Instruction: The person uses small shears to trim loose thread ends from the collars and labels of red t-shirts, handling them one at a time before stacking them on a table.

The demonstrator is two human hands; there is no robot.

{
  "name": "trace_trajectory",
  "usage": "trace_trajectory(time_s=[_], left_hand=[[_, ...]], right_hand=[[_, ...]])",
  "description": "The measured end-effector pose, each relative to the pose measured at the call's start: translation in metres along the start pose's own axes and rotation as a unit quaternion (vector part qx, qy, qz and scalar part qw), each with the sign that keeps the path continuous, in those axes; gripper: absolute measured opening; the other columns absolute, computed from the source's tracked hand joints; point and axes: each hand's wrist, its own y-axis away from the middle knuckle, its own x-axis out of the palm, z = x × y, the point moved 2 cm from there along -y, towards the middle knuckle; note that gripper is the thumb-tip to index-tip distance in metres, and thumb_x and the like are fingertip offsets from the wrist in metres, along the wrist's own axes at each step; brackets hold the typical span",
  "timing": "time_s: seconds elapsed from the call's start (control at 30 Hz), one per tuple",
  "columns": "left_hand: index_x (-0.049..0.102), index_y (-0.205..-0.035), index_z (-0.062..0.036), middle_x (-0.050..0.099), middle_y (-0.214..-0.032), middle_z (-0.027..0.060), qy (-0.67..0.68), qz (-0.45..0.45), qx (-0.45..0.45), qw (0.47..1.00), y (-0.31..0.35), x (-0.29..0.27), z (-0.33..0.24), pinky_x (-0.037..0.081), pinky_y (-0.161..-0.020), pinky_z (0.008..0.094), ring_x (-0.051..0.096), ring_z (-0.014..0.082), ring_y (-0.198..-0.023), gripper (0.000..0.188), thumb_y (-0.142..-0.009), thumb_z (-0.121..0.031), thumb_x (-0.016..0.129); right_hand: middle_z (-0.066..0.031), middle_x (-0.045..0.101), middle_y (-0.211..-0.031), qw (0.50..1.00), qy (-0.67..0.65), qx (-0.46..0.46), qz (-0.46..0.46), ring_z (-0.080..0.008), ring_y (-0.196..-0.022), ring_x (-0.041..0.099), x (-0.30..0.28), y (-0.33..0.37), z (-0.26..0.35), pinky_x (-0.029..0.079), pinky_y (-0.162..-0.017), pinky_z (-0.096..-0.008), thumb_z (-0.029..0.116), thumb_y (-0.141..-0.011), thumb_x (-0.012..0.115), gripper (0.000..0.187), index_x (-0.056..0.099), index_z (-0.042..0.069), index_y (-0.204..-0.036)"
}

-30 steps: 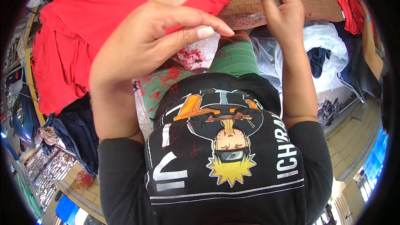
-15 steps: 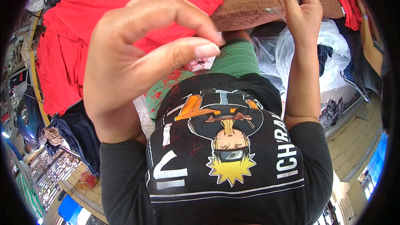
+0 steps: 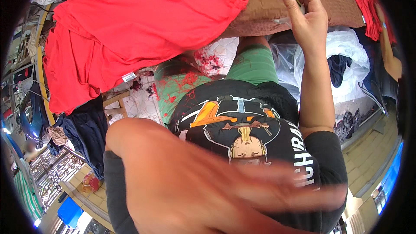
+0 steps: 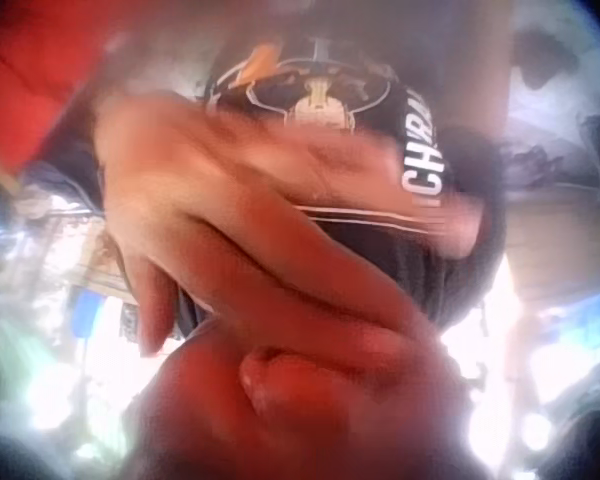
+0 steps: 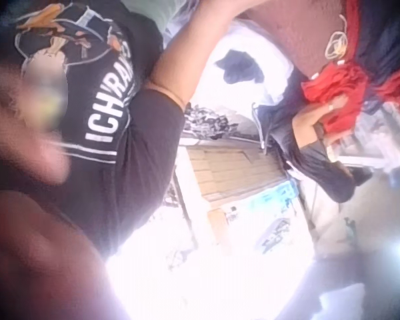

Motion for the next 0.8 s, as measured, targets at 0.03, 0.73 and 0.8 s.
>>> trace_trajectory(time_s=[0.03,0.73,0.8], left_hand=[[0.054,-0.118,0.0058,0.061,-0.11,0.023,-0.077,-0.025,-0.027,0.996,0.012,-0.016,0.005,0.051,-0.079,0.0435,0.061,0.0361,-0.099,0.044,-0.092,-0.03,0.055],[0.063,-0.107,0.0025,0.068,-0.095,0.018,-0.159,-0.041,-0.608,0.777,0.196,-0.022,0.108,0.051,-0.08,0.0398,0.066,0.0329,-0.089,0.05,-0.081,-0.04,0.068],[0.063,-0.113,0.0007,0.068,-0.102,0.0079,0.014,-0.259,-0.593,0.762,0.21,-0.018,0.129,0.047,-0.083,0.0325,0.061,0.0189,-0.1,0.057,-0.08,-0.045,0.071]], right_hand=[[-0.002,0.06,-0.082,1.0,0.002,0.002,0.021,-0.0076,-0.07,0.053,0.001,0.003,-0.003,0.042,-0.062,-0.0208,0.008,-0.084,0.065,0.012,0.062,0.004,-0.096],[-0.017,0.067,-0.087,0.588,0.291,-0.105,0.747,-0.035,-0.086,0.064,0.0,0.048,-0.029,0.05,-0.079,-0.0444,0.019,-0.078,0.066,0.029,0.068,0.011,-0.106],[-0.0168,0.068,-0.088,0.635,0.292,-0.116,0.706,-0.0349,-0.086,0.064,-0.009,0.03,-0.029,0.05,-0.078,-0.044,0.021,-0.078,0.068,0.028,0.069,0.01,-0.103]])
